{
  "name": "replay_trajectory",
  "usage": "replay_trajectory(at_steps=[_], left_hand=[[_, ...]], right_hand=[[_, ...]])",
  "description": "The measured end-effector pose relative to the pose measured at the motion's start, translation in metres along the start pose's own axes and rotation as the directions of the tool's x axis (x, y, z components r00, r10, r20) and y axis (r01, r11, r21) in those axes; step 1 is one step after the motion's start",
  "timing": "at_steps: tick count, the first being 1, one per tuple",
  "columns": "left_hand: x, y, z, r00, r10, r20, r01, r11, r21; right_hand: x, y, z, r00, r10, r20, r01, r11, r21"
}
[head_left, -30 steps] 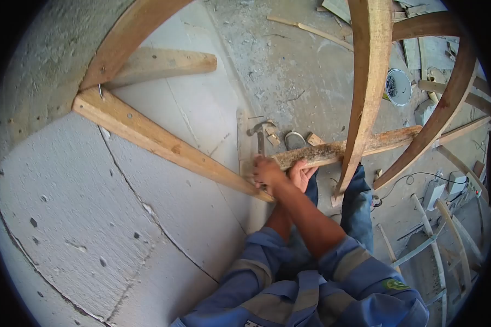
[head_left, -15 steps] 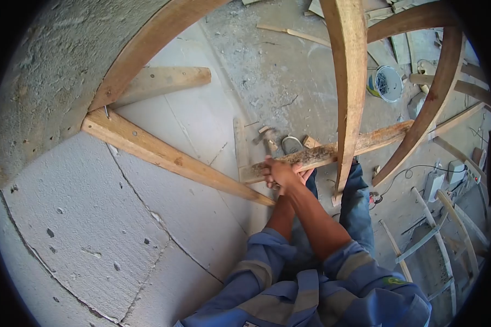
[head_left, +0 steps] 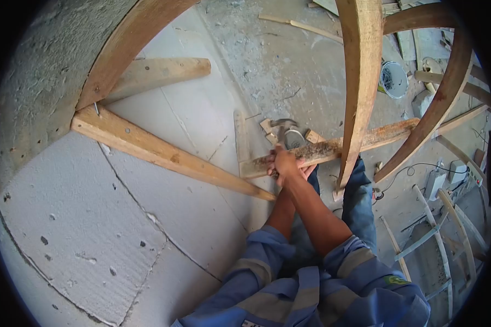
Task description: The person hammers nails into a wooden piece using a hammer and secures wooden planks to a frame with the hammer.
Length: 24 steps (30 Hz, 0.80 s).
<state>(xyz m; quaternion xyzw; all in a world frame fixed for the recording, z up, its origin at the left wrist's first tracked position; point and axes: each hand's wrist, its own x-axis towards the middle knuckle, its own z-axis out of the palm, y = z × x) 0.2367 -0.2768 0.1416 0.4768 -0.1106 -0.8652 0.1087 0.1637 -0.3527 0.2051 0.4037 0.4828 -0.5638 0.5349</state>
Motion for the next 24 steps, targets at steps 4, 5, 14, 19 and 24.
replay_trajectory(at_steps=[4,5,14,19,24], left_hand=[[0.003,0.009,0.004,0.998,0.054,-0.032,-0.029,0.844,0.535],[-0.001,0.017,0.011,0.989,-0.140,-0.049,0.147,0.968,0.202],[0.007,0.016,0.012,0.965,-0.261,-0.038,0.252,0.953,-0.169],[0.004,0.012,0.005,0.958,-0.278,-0.065,0.264,0.950,-0.167],[0.002,0.015,0.021,0.988,-0.150,-0.037,0.141,0.973,-0.180]], right_hand=[[0.038,-0.049,-0.014,0.886,-0.365,-0.286,0.379,0.925,-0.008],[0.044,-0.055,-0.012,0.843,-0.396,-0.364,0.411,0.911,-0.040],[0.087,0.006,0.017,0.997,0.063,0.043,-0.050,0.965,-0.259],[0.055,-0.087,-0.005,0.934,-0.224,-0.279,0.275,0.949,0.158],[0.066,-0.119,-0.037,0.922,-0.318,-0.221,0.351,0.927,0.128]])
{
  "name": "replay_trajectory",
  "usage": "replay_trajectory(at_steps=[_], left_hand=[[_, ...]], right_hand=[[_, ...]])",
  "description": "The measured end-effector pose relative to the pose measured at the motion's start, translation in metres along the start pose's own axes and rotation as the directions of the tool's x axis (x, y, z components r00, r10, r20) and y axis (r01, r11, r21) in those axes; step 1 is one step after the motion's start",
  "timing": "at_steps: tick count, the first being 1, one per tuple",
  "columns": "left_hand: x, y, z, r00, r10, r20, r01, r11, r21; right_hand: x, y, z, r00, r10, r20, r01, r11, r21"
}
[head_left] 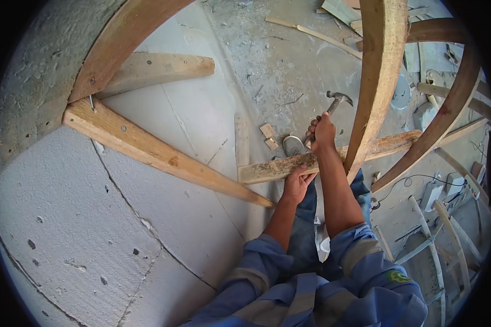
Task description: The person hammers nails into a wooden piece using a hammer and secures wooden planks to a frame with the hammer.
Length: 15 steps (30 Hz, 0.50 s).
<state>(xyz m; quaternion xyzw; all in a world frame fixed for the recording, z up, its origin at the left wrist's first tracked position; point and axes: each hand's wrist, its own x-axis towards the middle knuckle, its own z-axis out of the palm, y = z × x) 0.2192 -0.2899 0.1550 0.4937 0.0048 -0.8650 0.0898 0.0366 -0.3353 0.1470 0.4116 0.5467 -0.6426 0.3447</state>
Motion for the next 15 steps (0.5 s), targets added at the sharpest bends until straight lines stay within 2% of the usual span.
replay_trajectory(at_steps=[1,4,6,7,8,9,10,12,14,15], left_hand=[[-0.004,0.002,0.002,1.000,-0.001,0.002,0.001,1.000,-0.008],[-0.003,-0.001,0.000,0.999,-0.003,-0.034,0.002,1.000,-0.005],[0.001,-0.007,-0.008,0.998,0.054,-0.038,-0.054,0.999,0.007],[0.002,-0.011,-0.012,0.995,0.087,-0.041,-0.086,0.996,0.017],[0.001,-0.013,-0.021,0.997,0.068,0.026,-0.071,0.989,0.126],[0.000,-0.014,-0.029,0.994,0.049,0.094,-0.070,0.970,0.235],[0.002,-0.003,-0.048,0.963,-0.111,0.246,0.082,0.989,0.126],[-0.003,-0.008,-0.014,0.998,-0.055,-0.007,0.056,0.996,0.069],[0.006,-0.015,-0.025,1.000,0.020,-0.019,-0.019,0.999,0.041],[0.011,-0.019,-0.031,0.998,0.052,-0.024,-0.051,0.998,0.028]], right_hand=[[-0.005,-0.003,-0.007,0.999,0.027,0.028,-0.027,1.000,-0.016],[-0.043,0.005,-0.028,0.965,0.137,0.224,-0.089,0.973,-0.212],[-0.081,0.007,-0.037,0.952,0.190,0.242,-0.084,0.917,-0.390],[-0.096,0.011,-0.048,0.931,0.191,0.312,-0.027,0.886,-0.462],[-0.109,0.015,-0.057,0.902,0.199,0.382,0.035,0.850,-0.525],[-0.133,0.004,-0.057,0.891,0.248,0.380,0.023,0.812,-0.584],[-0.155,-0.009,-0.059,0.879,0.295,0.374,0.014,0.770,-0.638],[-0.170,-0.015,-0.089,0.841,0.314,0.441,0.151,0.646,-0.748],[-0.176,-0.013,-0.139,0.760,0.081,0.644,0.566,0.403,-0.719],[-0.191,-0.032,-0.149,0.736,0.048,0.675,0.621,0.349,-0.702]])
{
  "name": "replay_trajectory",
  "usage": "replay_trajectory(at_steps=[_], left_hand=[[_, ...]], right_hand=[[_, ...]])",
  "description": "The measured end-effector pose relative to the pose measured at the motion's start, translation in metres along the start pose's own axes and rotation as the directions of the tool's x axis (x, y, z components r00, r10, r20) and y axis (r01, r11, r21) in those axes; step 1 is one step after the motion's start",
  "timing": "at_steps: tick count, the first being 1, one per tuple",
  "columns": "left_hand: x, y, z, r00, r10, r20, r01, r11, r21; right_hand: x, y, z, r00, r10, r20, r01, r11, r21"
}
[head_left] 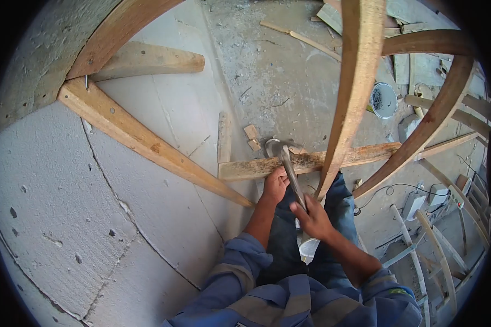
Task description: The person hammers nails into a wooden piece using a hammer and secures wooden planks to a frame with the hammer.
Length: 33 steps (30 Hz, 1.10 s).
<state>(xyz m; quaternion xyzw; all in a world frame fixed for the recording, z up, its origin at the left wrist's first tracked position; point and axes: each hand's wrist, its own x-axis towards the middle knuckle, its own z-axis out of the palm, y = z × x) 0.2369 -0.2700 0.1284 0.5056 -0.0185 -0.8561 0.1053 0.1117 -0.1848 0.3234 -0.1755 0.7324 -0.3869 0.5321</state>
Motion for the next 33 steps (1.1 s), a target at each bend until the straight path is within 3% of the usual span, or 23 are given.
replay_trajectory(at_steps=[4,6,7,10,12,14,16,18,20,22,23,25,26,27,29,31,33], left_hand=[[-0.010,0.011,0.019,0.997,-0.032,-0.071,0.037,0.997,0.067],[-0.013,0.016,0.026,0.999,-0.036,-0.023,0.039,0.992,0.119],[-0.014,0.017,0.030,0.999,-0.039,-0.032,0.042,0.993,0.108],[-0.021,0.018,0.034,0.998,-0.033,-0.056,0.039,0.993,0.109],[-0.013,0.019,0.038,0.998,-0.018,-0.054,0.025,0.993,0.117],[-0.014,0.019,0.033,0.996,-0.021,-0.083,0.033,0.990,0.141],[-0.014,0.021,0.043,0.997,-0.044,-0.064,0.053,0.986,0.155],[-0.017,0.021,0.042,0.997,-0.030,-0.071,0.042,0.984,0.176],[-0.018,0.021,0.041,0.998,-0.043,-0.040,0.048,0.991,0.126],[-0.018,0.021,0.035,0.999,-0.026,-0.024,0.028,0.997,0.066],[-0.016,0.019,0.028,0.998,-0.016,-0.056,0.019,0.999,0.049],[-0.007,0.013,0.013,0.995,-0.033,-0.093,0.035,0.999,0.021],[-0.006,0.013,0.012,0.996,-0.023,-0.083,0.024,1.000,0.008],[-0.007,0.013,0.014,0.998,-0.023,-0.065,0.022,1.000,-0.003],[-0.010,0.014,0.017,0.999,-0.043,-0.033,0.043,0.999,-0.002],[-0.011,0.011,0.009,0.999,-0.009,0.052,0.007,0.999,0.049],[-0.014,0.012,-0.007,0.979,-0.013,0.206,-0.007,0.996,0.093]], right_hand=[[-0.083,0.014,-0.057,0.989,-0.042,-0.143,0.020,0.988,-0.151],[-0.118,0.045,-0.074,0.933,0.005,-0.359,-0.049,0.992,-0.114],[-0.135,0.090,-0.078,0.826,-0.314,-0.469,0.095,0.897,-0.432],[-0.127,0.104,-0.126,0.825,0.120,-0.552,-0.338,0.888,-0.312],[-0.089,0.076,-0.163,0.811,0.175,-0.558,-0.396,0.866,-0.305],[-0.038,0.069,-0.186,0.769,0.359,-0.529,-0.557,0.782,-0.278],[0.022,0.085,-0.196,0.814,0.191,-0.548,-0.468,0.774,-0.427],[0.088,0.139,-0.210,0.900,-0.116,-0.421,-0.200,0.747,-0.634],[0.143,0.137,-0.216,0.964,0.019,-0.265,-0.183,0.770,-0.612],[0.189,0.142,-0.219,0.963,0.261,-0.064,-0.254,0.812,-0.526],[0.215,0.197,-0.228,0.955,0.271,0.119,-0.170,0.833,-0.527],[0.241,0.197,-0.216,0.858,0.407,0.312,-0.134,0.766,-0.629],[0.224,0.153,-0.211,0.795,0.528,0.298,-0.164,0.661,-0.732],[0.222,0.168,-0.215,0.805,0.399,0.439,0.060,0.682,-0.729],[0.211,0.168,-0.218,0.784,0.296,0.545,0.217,0.693,-0.688],[0.202,0.164,-0.217,0.791,0.347,0.504,0.132,0.708,-0.694],[0.194,0.166,-0.213,0.808,0.476,0.348,-0.140,0.729,-0.671]])
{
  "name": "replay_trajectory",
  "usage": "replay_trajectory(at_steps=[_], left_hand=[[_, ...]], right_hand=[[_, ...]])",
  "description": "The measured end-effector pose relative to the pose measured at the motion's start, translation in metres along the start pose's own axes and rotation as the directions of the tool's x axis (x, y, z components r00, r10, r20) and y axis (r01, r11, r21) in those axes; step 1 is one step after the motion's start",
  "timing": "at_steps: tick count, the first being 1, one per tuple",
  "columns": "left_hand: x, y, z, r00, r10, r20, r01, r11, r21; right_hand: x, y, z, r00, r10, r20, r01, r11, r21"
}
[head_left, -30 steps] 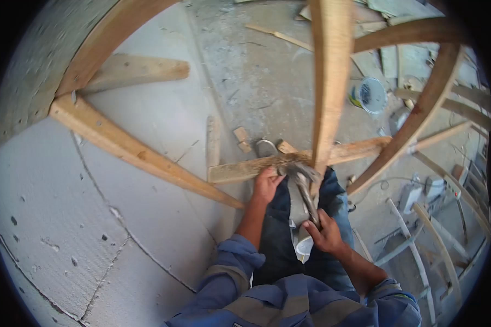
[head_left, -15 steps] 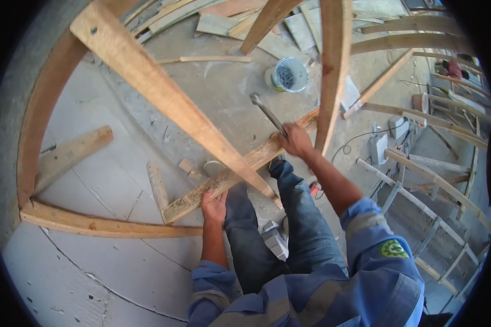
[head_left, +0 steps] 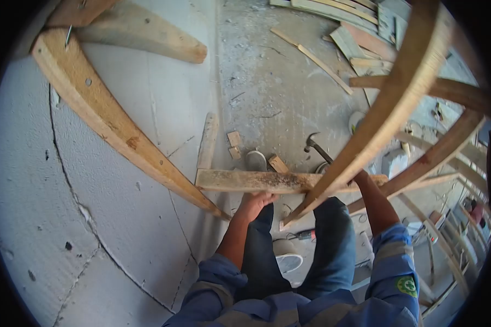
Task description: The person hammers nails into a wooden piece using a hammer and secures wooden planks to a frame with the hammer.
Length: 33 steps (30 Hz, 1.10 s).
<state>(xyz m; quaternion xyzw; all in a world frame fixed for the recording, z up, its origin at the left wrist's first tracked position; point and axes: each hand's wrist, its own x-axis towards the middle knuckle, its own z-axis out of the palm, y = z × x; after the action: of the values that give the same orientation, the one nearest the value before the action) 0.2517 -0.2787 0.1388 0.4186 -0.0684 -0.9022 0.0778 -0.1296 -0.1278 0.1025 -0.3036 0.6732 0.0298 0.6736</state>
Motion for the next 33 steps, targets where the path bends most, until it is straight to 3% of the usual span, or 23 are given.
replay_trajectory(at_steps=[3,4,5,6,7,9,11,13,16,17,19,20,23,26,29,30,33], left_hand=[[0.005,0.006,-0.026,0.993,-0.111,0.028,0.109,0.991,0.084],[0.026,-0.009,-0.064,0.995,-0.097,-0.028,0.098,0.854,0.511],[0.044,-0.007,-0.067,0.997,0.037,-0.071,-0.007,0.921,0.390],[0.084,-0.036,-0.130,0.919,0.393,-0.008,-0.263,0.630,0.730],[0.127,-0.069,-0.191,0.733,0.660,0.163,-0.355,0.167,0.920],[0.183,-0.048,-0.188,0.681,0.614,-0.399,-0.034,0.571,0.820],[0.216,0.014,-0.150,0.666,0.704,-0.246,0.025,0.308,0.951],[0.261,0.037,-0.148,0.577,0.782,-0.238,-0.104,0.359,0.928],[0.302,0.076,-0.135,0.547,0.833,-0.081,-0.179,0.211,0.961],[0.313,0.085,-0.132,0.583,0.807,-0.094,-0.216,0.265,0.940],[0.327,0.100,-0.130,0.574,0.817,0.048,-0.142,0.041,0.989],[0.332,0.106,-0.127,0.598,0.802,0.011,-0.095,0.058,0.994],[0.357,0.105,-0.143,0.488,0.854,0.180,0.011,-0.213,0.977],[0.372,0.113,-0.152,0.516,0.819,0.253,0.088,-0.344,0.935],[0.383,0.121,-0.167,0.555,0.802,0.222,0.181,-0.377,0.908],[0.385,0.118,-0.170,0.518,0.814,0.262,0.207,-0.417,0.885],[0.380,0.114,-0.174,0.560,0.806,0.190,0.231,-0.373,0.899]], right_hand=[[0.002,-0.002,0.006,0.979,0.191,-0.066,-0.170,0.955,0.245],[0.002,-0.005,0.009,0.971,0.223,-0.083,-0.191,0.939,0.284],[0.004,-0.007,0.012,0.965,0.242,-0.097,-0.205,0.934,0.292],[0.002,-0.025,0.002,0.967,0.217,-0.134,-0.184,0.957,0.226],[0.001,-0.035,-0.006,0.969,0.182,-0.167,-0.158,0.976,0.149],[-0.019,-0.041,0.000,0.969,0.166,-0.181,-0.163,0.986,0.031],[-0.024,-0.059,-0.008,0.972,0.195,-0.130,-0.190,0.980,0.053],[-0.019,-0.065,-0.018,0.973,0.216,-0.084,-0.212,0.976,0.053],[-0.020,-0.072,-0.018,0.962,0.257,-0.094,-0.250,0.965,0.081],[-0.019,-0.070,-0.015,0.957,0.271,-0.100,-0.263,0.960,0.094],[-0.018,-0.063,-0.014,0.978,0.158,-0.135,-0.152,0.987,0.054],[-0.017,-0.067,-0.014,0.966,0.211,-0.151,-0.199,0.975,0.095],[-0.013,-0.076,-0.014,0.940,0.301,-0.159,-0.276,0.948,0.161],[-0.009,-0.080,-0.015,0.938,0.317,-0.138,-0.292,0.940,0.174],[-0.010,-0.079,-0.014,0.938,0.296,-0.182,-0.277,0.953,0.125],[-0.012,-0.079,-0.011,0.938,0.287,-0.194,-0.271,0.957,0.108],[-0.013,-0.093,-0.011,0.910,0.356,-0.213,-0.329,0.932,0.152]])
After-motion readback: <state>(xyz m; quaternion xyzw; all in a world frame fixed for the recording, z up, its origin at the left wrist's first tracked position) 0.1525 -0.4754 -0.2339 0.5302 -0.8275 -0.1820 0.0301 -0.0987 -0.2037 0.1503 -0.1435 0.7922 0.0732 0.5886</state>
